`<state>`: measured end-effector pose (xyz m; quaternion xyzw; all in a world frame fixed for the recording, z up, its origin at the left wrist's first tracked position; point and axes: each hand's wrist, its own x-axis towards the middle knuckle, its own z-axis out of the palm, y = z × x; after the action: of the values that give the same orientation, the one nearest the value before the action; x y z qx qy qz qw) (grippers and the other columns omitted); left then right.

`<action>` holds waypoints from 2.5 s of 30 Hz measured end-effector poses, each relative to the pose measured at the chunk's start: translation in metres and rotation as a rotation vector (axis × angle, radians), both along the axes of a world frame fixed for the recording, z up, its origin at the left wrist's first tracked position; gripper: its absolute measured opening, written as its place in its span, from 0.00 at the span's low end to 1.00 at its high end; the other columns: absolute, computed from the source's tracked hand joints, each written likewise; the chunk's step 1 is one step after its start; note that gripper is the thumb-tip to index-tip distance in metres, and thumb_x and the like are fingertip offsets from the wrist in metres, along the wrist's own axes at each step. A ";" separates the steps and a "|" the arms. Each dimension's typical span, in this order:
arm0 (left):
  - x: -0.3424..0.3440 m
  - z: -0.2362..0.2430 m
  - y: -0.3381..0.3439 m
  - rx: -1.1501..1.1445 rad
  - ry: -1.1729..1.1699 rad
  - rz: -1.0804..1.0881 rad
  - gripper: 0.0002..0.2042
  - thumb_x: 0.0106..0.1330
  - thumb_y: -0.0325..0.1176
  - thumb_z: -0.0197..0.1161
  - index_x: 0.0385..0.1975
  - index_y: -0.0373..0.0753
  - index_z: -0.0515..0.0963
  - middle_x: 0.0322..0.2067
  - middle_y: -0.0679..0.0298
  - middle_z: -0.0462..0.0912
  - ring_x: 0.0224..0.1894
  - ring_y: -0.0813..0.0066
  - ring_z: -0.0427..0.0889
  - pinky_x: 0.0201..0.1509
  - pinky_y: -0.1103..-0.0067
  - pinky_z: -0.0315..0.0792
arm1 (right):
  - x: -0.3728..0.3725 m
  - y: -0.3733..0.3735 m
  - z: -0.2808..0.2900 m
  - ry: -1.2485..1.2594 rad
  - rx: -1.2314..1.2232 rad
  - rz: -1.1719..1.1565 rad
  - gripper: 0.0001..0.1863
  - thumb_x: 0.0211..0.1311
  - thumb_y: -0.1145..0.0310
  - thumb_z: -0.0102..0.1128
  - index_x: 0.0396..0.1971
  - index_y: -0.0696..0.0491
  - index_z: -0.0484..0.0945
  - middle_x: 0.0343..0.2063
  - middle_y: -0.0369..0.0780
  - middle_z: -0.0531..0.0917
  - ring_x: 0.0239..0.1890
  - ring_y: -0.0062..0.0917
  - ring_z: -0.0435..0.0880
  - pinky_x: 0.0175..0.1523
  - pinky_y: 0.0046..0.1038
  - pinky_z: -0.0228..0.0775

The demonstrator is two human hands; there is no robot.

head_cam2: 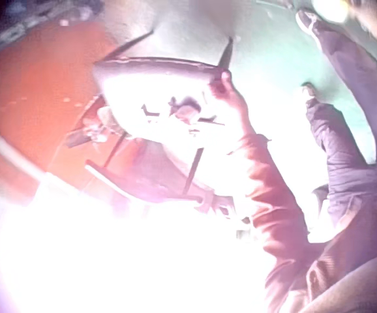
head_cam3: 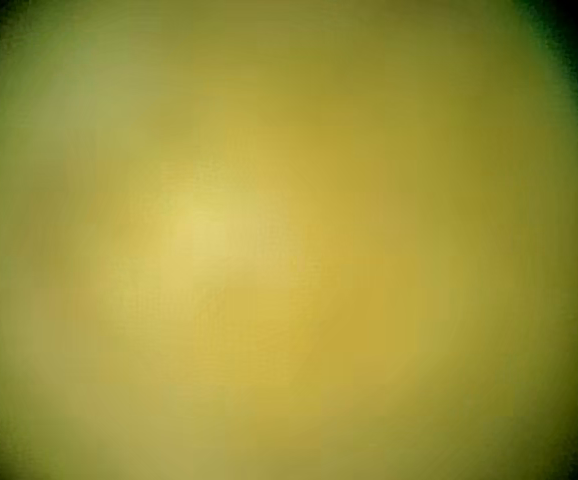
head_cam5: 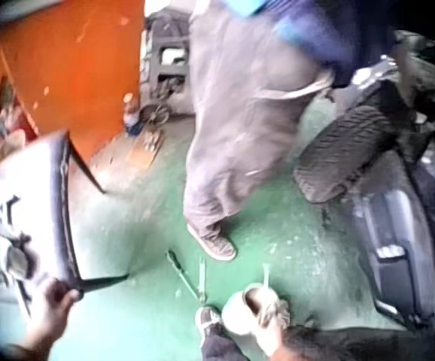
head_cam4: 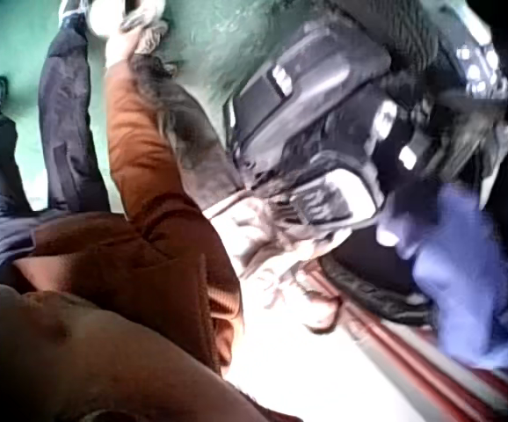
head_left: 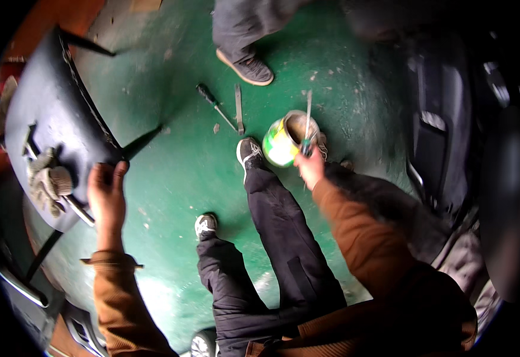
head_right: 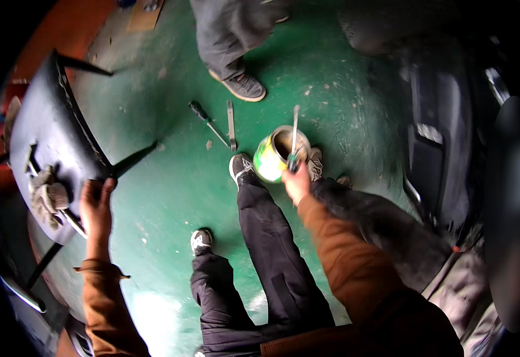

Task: The person removes fasteners and clips from the front bumper of a car using a pry tool, a screwdriver, and a power drill. They work on the lower edge of the bumper, detaching plastic components and securing the bumper cover.

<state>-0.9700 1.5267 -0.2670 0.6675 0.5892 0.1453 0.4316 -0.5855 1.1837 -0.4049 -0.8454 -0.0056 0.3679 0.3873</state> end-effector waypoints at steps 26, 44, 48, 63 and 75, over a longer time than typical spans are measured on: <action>0.047 0.013 -0.453 0.003 -0.295 -0.760 0.09 0.62 0.27 0.62 0.41 0.35 0.79 0.46 0.46 0.81 0.49 0.44 0.80 0.53 0.59 0.75 | -0.246 -0.264 0.163 -0.067 0.006 0.339 0.23 0.54 0.67 0.69 0.49 0.58 0.75 0.43 0.53 0.85 0.48 0.50 0.84 0.49 0.43 0.76; -0.205 0.044 -0.534 -0.109 0.239 -0.708 0.08 0.62 0.33 0.63 0.37 0.38 0.80 0.41 0.49 0.81 0.46 0.44 0.77 0.53 0.57 0.72 | -0.222 -0.297 -0.002 0.324 -0.186 0.110 0.24 0.54 0.56 0.67 0.47 0.55 0.78 0.34 0.47 0.87 0.35 0.38 0.87 0.41 0.39 0.79; -0.199 0.036 -0.529 -0.072 0.258 -0.735 0.09 0.62 0.34 0.63 0.38 0.39 0.80 0.42 0.49 0.81 0.48 0.44 0.77 0.55 0.56 0.71 | -0.245 -0.322 0.081 0.435 -0.199 0.178 0.16 0.57 0.59 0.67 0.40 0.53 0.79 0.26 0.36 0.86 0.24 0.22 0.84 0.30 0.30 0.77; -0.245 0.062 -0.440 -0.029 0.471 -0.760 0.12 0.57 0.41 0.64 0.34 0.40 0.83 0.42 0.50 0.84 0.50 0.45 0.78 0.58 0.55 0.70 | -0.352 -0.530 0.258 0.508 -0.372 -0.220 0.14 0.57 0.62 0.64 0.36 0.58 0.79 0.25 0.46 0.86 0.27 0.32 0.89 0.30 0.36 0.79; -0.162 0.070 -0.361 -0.084 0.969 -1.642 0.19 0.72 0.47 0.51 0.50 0.44 0.84 0.51 0.50 0.85 0.56 0.47 0.82 0.60 0.57 0.76 | -0.501 -0.595 0.346 0.471 -0.156 -0.795 0.10 0.59 0.74 0.62 0.37 0.64 0.77 0.28 0.50 0.86 0.23 0.38 0.87 0.24 0.38 0.77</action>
<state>-1.1324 1.1658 -0.1967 0.8441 0.0561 -0.5168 0.1313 -1.0868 0.5887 -0.0586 -0.7021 0.4343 0.3722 0.4241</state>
